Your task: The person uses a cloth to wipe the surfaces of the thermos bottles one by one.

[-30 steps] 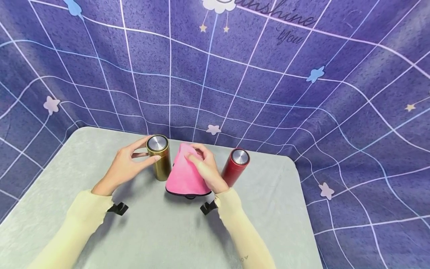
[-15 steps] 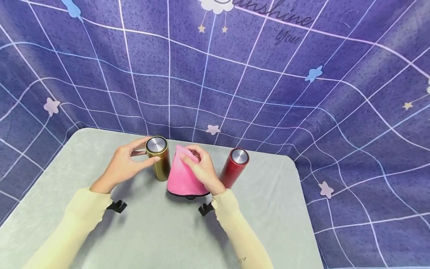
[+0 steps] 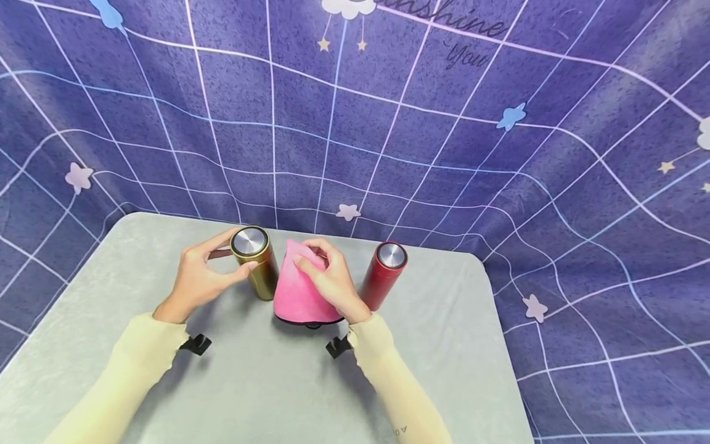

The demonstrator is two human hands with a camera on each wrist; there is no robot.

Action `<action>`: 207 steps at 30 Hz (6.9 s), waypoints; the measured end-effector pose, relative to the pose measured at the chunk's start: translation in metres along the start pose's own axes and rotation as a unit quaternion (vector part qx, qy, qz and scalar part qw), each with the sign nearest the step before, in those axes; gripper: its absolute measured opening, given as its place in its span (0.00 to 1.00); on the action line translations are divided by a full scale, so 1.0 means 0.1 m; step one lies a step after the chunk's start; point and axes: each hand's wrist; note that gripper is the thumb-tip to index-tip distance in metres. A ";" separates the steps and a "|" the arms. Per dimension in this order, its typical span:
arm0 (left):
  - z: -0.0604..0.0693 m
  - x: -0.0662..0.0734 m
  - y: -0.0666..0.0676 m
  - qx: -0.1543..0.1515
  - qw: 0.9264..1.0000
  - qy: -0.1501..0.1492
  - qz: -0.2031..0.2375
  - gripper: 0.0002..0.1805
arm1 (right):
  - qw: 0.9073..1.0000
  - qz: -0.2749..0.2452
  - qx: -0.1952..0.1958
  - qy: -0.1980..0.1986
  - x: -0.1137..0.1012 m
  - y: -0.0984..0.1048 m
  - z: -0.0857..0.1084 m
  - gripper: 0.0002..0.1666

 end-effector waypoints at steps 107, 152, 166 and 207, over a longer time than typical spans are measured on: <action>-0.12 0.41 -0.07 0.026 0.995 -0.085 0.045 0.39 | 0.996 0.045 -0.004 0.074 -0.42 -0.05 0.15 0.15; -0.22 0.51 -0.15 0.017 0.994 0.051 0.092 0.34 | 0.896 0.325 0.089 0.289 -0.25 -0.23 0.26 0.16; -0.32 0.51 -0.16 -0.023 0.993 0.064 0.093 0.33 | 0.795 0.483 0.045 0.363 -0.13 -0.21 0.32 0.13; -0.37 0.66 -0.04 -0.001 0.996 0.054 0.076 0.31 | 0.753 0.572 -0.106 0.307 0.55 -0.43 0.51 0.16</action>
Point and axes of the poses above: each hand's wrist, its own z-axis away from the middle knuckle, its own y-axis out of the back of the hand, x = y × z, and after that the axes turned 11 degrees about -x, right-handed
